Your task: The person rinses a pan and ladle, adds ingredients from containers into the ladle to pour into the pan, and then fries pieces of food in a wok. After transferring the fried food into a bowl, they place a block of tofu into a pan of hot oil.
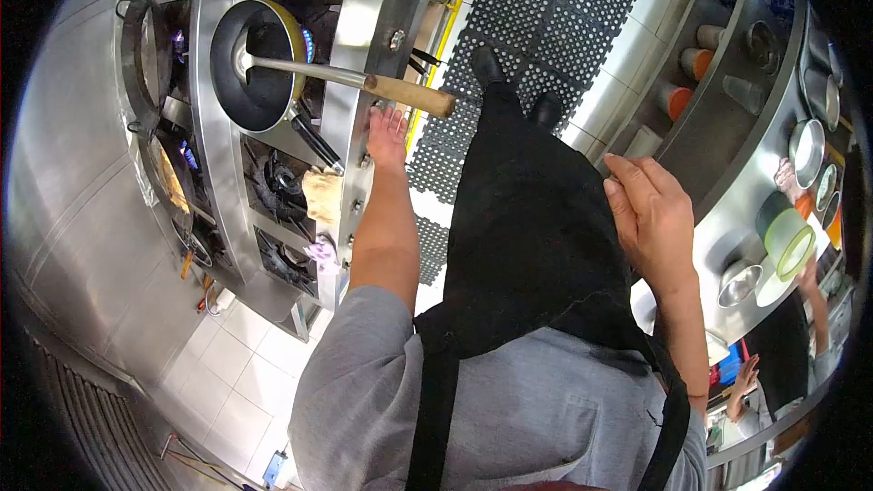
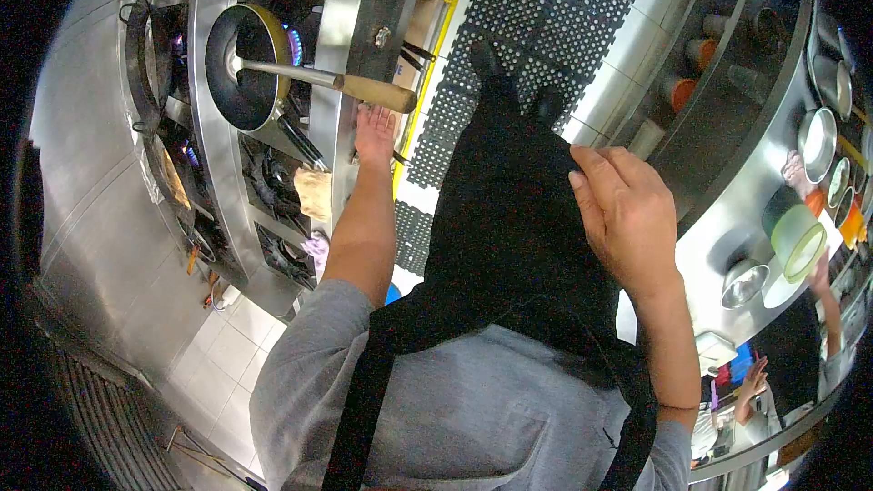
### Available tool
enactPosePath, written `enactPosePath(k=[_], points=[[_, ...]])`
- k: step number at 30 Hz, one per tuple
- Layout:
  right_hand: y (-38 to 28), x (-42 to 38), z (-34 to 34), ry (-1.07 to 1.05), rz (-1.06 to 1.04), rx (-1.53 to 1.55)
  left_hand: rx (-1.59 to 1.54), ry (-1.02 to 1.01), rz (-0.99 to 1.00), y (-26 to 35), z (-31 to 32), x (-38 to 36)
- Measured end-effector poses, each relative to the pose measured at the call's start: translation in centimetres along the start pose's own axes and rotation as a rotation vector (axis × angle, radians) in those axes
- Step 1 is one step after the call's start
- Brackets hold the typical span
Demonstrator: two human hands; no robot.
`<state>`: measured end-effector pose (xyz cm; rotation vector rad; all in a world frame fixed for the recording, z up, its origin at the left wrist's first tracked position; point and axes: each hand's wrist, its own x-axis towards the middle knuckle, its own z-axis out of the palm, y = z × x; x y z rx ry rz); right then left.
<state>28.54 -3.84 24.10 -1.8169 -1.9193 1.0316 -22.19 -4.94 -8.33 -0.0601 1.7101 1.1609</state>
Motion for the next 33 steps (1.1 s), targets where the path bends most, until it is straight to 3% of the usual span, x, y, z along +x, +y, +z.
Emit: enactPosePath(k=[13,15,17,21,22,24,27,29,31,33], points=[[-3.7,0.7,0.3,0.01,-0.134,-0.061,-0.21,0.043,-0.056,0.2,-1.1,-0.5],[-5.2,1.7,0.2,-0.034,-0.183,-0.05,-0.102,-0.092,-0.147,0.6,-2.2,-2.0],[-7.1,1.6,0.6,-0.064,-0.264,-0.019,0.061,-0.413,-0.36,0.3,-6.4,-2.6],[-11.6,2.9,2.0,-0.158,-0.298,0.066,-0.003,-0.439,-0.528,6.1,-5.7,-13.2],[-12.5,3.9,2.2,-0.266,-0.279,0.068,-0.056,-0.439,-0.463,7.6,-5.7,-14.8],[-14.4,5.0,3.2,-0.254,-0.42,0.016,-0.301,-0.631,-0.428,10.4,-5.8,-17.7],[-15.0,7.5,5.7,-0.267,-0.586,-0.114,-0.414,-0.546,-0.301,14.1,-3.0,-22.4],[-15.4,9.4,7.5,-0.368,-0.522,-0.167,-0.496,-0.391,-0.232,12.4,-1.7,-21.2],[-15.6,11.0,9.0,-0.388,-0.533,-0.164,-0.492,-0.425,-0.124,9.9,-0.6,-21.0],[-15.3,12.3,10.8,-0.516,-0.354,-0.093,-0.509,-0.367,-0.154,10.1,1.3,-23.0]])
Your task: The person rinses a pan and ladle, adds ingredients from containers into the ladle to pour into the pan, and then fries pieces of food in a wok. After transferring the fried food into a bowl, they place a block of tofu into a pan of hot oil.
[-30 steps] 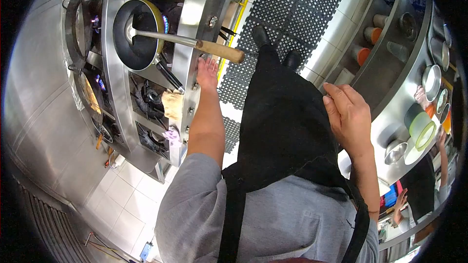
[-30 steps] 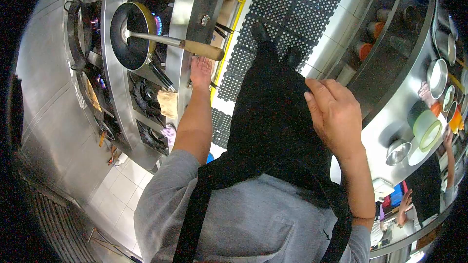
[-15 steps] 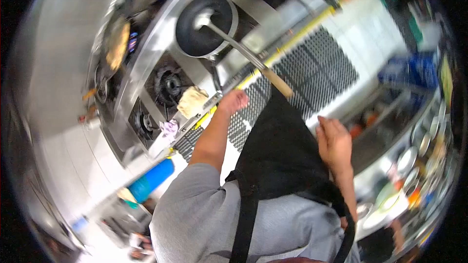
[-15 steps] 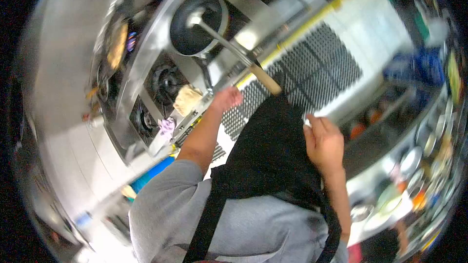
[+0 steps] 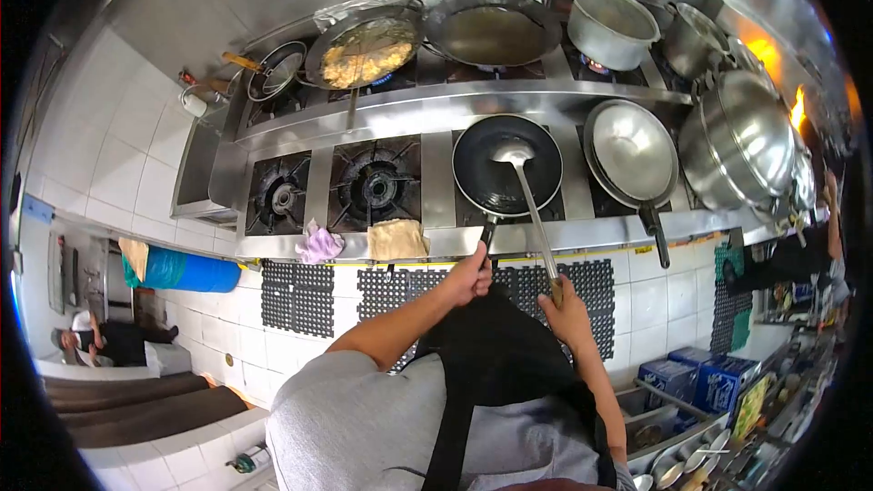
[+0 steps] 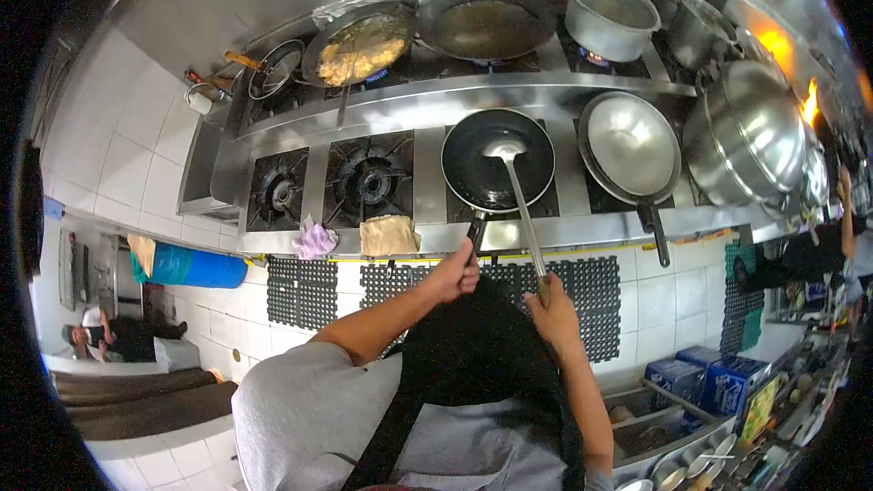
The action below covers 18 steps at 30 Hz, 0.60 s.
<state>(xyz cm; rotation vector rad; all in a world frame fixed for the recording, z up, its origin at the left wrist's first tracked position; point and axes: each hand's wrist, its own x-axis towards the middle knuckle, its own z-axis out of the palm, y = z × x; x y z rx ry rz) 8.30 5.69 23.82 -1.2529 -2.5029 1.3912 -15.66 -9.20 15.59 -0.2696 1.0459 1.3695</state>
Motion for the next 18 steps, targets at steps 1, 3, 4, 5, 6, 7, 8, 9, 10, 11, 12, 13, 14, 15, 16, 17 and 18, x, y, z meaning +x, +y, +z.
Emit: enactPosePath(k=[1,3,4,5,6,7,8,9,10,11,12,13,14,15,16,17,18], points=[[0.4,0.8,0.4,0.095,-0.07,-0.022,0.008,-0.038,0.003,-0.3,0.5,-0.1],[0.9,1.7,0.3,0.039,-0.051,-0.009,-0.007,-0.044,0.02,-0.7,1.4,-0.4],[0.9,2.0,-0.2,-0.009,-0.026,0.012,-0.01,-0.049,0.035,-0.9,1.9,-0.6],[1.0,1.9,-0.6,-0.016,-0.03,0.003,-0.016,-0.016,0.056,-1.3,2.4,-0.9],[0.2,1.1,-1.5,0.014,-0.025,-0.016,-0.023,-0.018,0.051,-1.5,2.7,-0.8],[-0.4,0.4,-2.4,0.043,-0.021,-0.036,-0.038,0.003,0.05,-1.7,2.7,-0.6],[-0.7,0.5,-3.3,0.04,-0.015,-0.043,-0.052,0.024,0.05,-1.7,2.7,-0.2],[-0.9,0.2,-4.2,0.055,-0.042,-0.025,-0.042,-0.007,0.076,-2.3,1.7,0.9],[-1.1,-0.8,-4.8,0.072,-0.044,0.001,-0.004,0.055,0.088,-2.4,1.5,1.1],[-1.7,-1.0,-6.0,0.034,-0.038,0.03,0.042,0.078,0.118,-1.9,1.5,1.0],[-1.9,-1.0,-7.1,-0.004,-0.031,0.061,0.059,0.122,0.151,-1.6,2.0,0.9],[-1.5,-0.8,-7.8,0.01,0.0,0.068,0.022,0.121,0.113,-0.5,2.5,1.1],[-0.9,-0.8,-8.4,-0.026,-0.029,0.152,0.034,0.131,0.125,-0.7,2.9,0.9],[0.0,-1.1,-9.2,-0.059,-0.06,0.236,0.069,0.163,0.133,-0.8,3.1,1.2],[1.3,-0.5,-9.3,-0.049,-0.046,0.245,0.102,0.201,0.157,-0.6,3.5,1.3],[3.0,0.1,-8.5,-0.123,0.005,0.333,0.115,0.198,0.143,-0.7,4.0,1.5],[4.7,0.7,-7.5,-0.195,0.054,0.422,0.181,0.254,0.167,-0.5,4.9,1.2]])
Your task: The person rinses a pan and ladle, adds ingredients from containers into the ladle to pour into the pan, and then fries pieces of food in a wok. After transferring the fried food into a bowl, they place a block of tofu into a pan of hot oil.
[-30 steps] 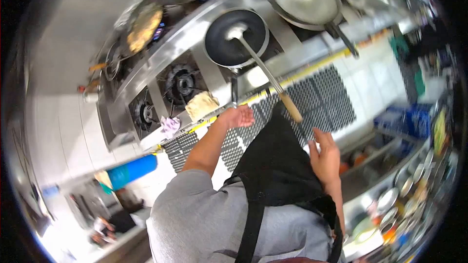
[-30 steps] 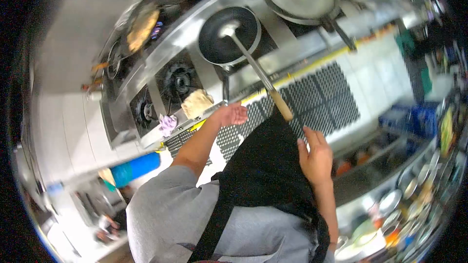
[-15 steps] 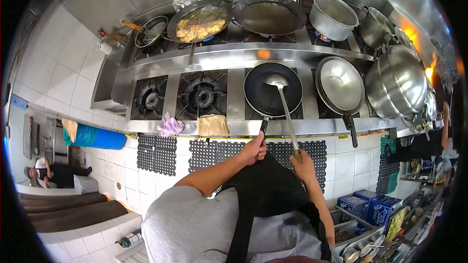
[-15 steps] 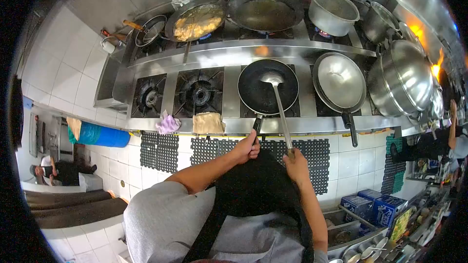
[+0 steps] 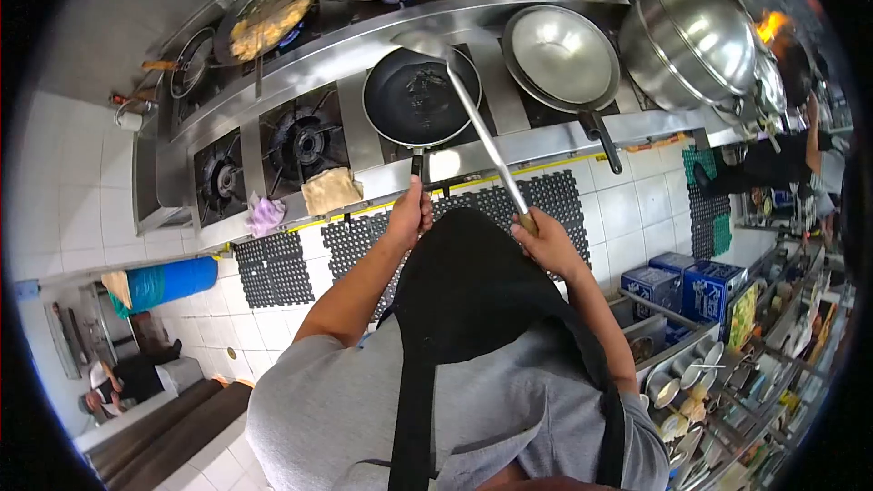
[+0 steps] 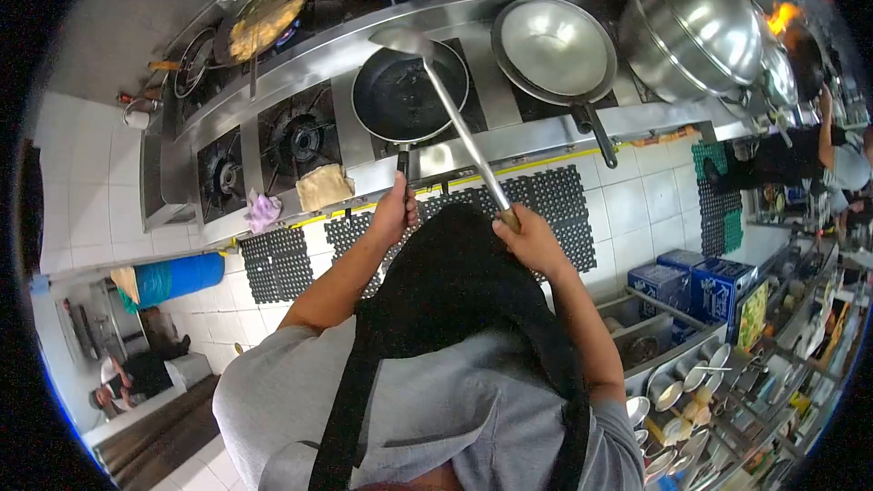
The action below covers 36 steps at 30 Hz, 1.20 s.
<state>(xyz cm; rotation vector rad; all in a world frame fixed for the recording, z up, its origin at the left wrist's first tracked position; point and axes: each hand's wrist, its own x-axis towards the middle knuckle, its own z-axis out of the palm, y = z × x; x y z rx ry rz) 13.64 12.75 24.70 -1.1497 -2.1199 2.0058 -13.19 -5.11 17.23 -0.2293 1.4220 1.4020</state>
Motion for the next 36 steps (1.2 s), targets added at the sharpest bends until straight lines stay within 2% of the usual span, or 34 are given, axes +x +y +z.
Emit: enactPosePath(k=[1,4,6,7,8,9,10,12,14,15,21,25,28,29,30,31,32,33,34,35,36], points=[[0.9,0.6,0.3,0.158,-0.179,-0.277,0.068,0.057,0.034,0.4,0.5,-0.3],[-0.1,1.1,-0.1,0.152,-0.066,-0.295,0.208,0.109,0.059,0.7,0.1,-0.2],[0.8,-0.8,-0.4,0.166,-0.047,-0.317,0.384,-0.033,0.036,-1.1,-1.5,1.5],[2.7,-1.0,-0.6,0.167,-0.103,-0.29,0.448,-0.036,0.043,-1.5,-1.4,1.4],[1.8,-2.4,-0.7,0.157,-0.104,-0.233,0.5,-0.014,0.101,-1.7,-0.9,0.5],[2.3,-2.6,-0.9,0.12,-0.126,-0.173,0.402,-0.002,0.094,-2.1,-1.1,0.5],[1.2,-4.4,-1.1,0.171,-0.137,-0.158,0.443,-0.059,0.065,-2.3,-0.5,0.4],[1.2,-3.4,-1.6,0.117,-0.134,-0.15,0.414,-0.039,0.057,-0.8,0.4,-0.9],[1.1,-3.5,-1.5,0.057,-0.002,-0.017,0.488,-0.025,0.065,-0.1,0.5,-1.5],[1.2,-3.3,-1.2,0.069,-0.024,0.039,0.483,-0.026,0.071,0.0,0.6,-1.6],[-1.9,-3.5,0.9,0.053,-0.015,0.012,0.522,-0.062,0.06,0.0,-1.5,-2.4],[-1.5,-2.2,1.7,0.065,-0.03,0.042,0.521,-0.1,0.043,1.4,-1.6,-2.7],[0.9,-0.2,1.8,0.208,-0.132,-0.25,0.602,-0.114,0.067,1.5,-2.4,-0.8],[1.8,-0.7,2.1,0.311,-0.116,-0.393,0.768,-0.046,0.08,2.2,-2.3,-1.1],[-1.2,-1.1,2.3,0.344,-0.042,-0.399,1.053,-0.016,0.324,2.1,-3.6,0.7],[-2.9,-0.7,1.7,0.308,-0.06,-0.317,1.28,0.109,0.206,6.2,-1.4,-3.0],[-2.1,-0.6,1.9,0.32,-0.102,-0.283,1.471,0.22,0.485,7.7,-0.8,-3.7],[-1.1,-0.2,1.4,0.337,-0.147,-0.257,1.524,0.173,0.641,9.7,-0.1,-3.4],[-2.3,-0.2,-0.2,0.273,-0.194,-0.153,1.446,0.13,0.944,10.5,0.6,-2.4],[-2.6,-1.2,-1.8,0.06,0.061,0.212,1.36,0.075,0.945,13.4,5.5,-5.6],[-6.1,-2.9,-4.3,0.015,0.068,0.289,1.247,-0.032,1.003,14.7,9.4,-7.0]])
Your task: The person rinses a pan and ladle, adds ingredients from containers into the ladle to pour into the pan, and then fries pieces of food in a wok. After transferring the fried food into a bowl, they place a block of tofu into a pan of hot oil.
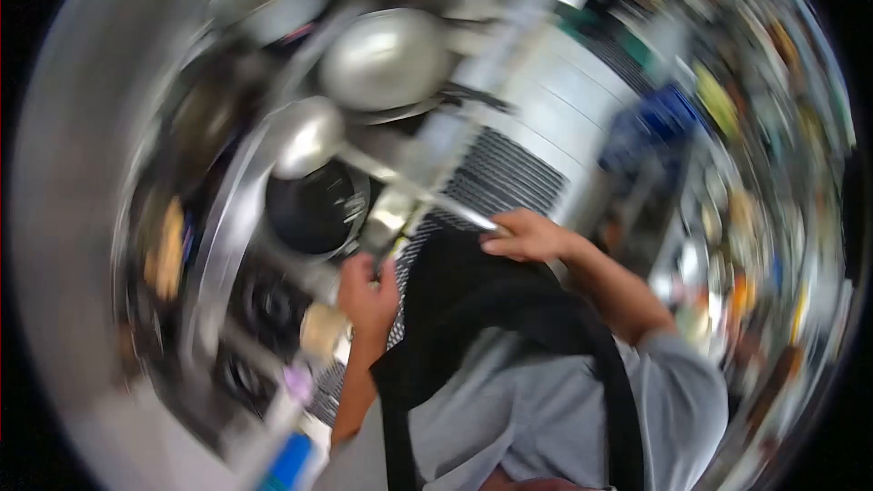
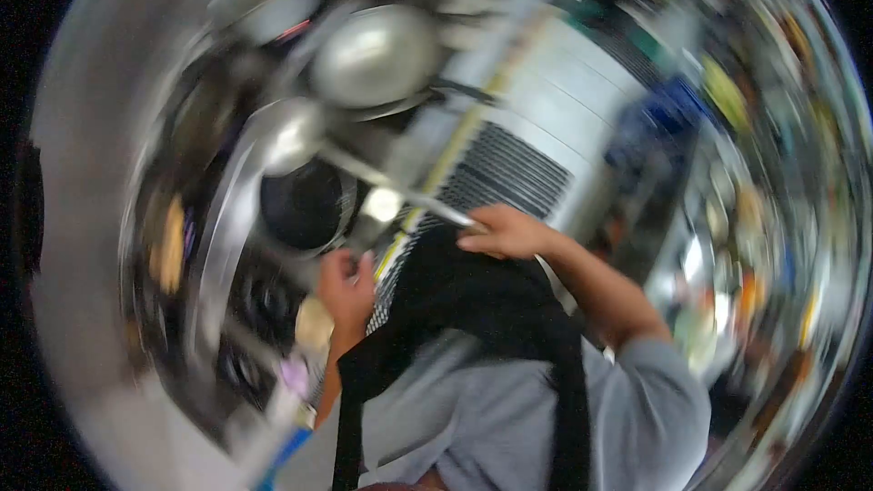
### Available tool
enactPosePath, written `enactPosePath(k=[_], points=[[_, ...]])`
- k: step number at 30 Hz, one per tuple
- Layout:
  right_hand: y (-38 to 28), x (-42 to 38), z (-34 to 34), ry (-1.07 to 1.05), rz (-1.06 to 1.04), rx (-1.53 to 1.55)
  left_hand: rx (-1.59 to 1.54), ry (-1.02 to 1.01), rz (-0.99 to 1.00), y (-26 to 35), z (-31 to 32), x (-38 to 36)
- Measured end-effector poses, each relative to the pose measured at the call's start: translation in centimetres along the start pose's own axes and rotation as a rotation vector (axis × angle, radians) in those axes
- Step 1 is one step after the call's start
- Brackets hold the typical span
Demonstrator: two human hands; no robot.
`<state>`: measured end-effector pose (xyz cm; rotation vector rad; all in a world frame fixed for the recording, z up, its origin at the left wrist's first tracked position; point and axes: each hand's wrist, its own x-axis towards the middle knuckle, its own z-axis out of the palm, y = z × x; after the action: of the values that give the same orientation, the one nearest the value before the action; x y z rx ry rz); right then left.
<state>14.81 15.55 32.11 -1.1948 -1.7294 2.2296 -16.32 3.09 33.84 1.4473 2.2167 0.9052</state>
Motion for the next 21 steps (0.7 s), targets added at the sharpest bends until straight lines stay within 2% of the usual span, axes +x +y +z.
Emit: enactPosePath(k=[1,2,3,4,6,8,9,10,14,16,18,19,20,21], points=[[0.5,-0.9,-1.3,-0.046,-0.057,0.101,0.064,-0.031,0.333,2.6,0.2,2.4],[0.0,-2.9,-2.8,-0.073,0.002,0.151,-0.03,-0.036,0.58,6.4,1.4,3.9],[1.6,-3.7,-3.7,-0.123,-0.083,0.329,-0.034,-0.019,0.865,10.3,2.9,5.5],[-0.4,-6.6,-5.0,-0.11,-0.083,0.383,-0.086,-0.105,1.067,14.2,4.6,6.7],[1.1,-10.1,-6.5,-0.082,-0.21,0.487,0.081,-0.329,1.303,22.7,7.1,6.7],[2.3,-14.2,-8.5,-0.143,-0.335,0.521,0.117,-0.56,1.406,29.2,10.8,5.7],[2.8,-15.6,-9.1,-0.104,-0.423,0.553,0.108,-0.611,1.461,31.6,12.9,5.3],[2.9,-17.8,-10.5,-0.104,-0.425,0.554,0.104,-0.594,1.56,33.7,15.4,5.0],[8.1,-24.5,-17.5,-0.055,-0.593,0.514,0.149,-0.774,1.755,42.5,24.3,4.0],[12.2,-28.3,-22.3,0.37,-0.654,0.404,0.155,-0.89,1.844,47.6,30.1,4.0],[16.2,-33.1,-30.0,0.837,-0.417,0.421,0.154,-1.026,1.757,52.4,36.0,4.6],[19.8,-34.8,-34.8,1.17,-0.371,0.274,0.065,-1.028,1.697,54.8,39.2,5.1],[24.3,-36.2,-40.0,1.433,-0.203,0.314,-0.013,-1.038,1.628,57.1,41.8,5.6],[28.1,-38.3,-45.1,1.683,-0.082,0.164,-0.049,-0.997,1.553,59.3,44.0,5.6]])
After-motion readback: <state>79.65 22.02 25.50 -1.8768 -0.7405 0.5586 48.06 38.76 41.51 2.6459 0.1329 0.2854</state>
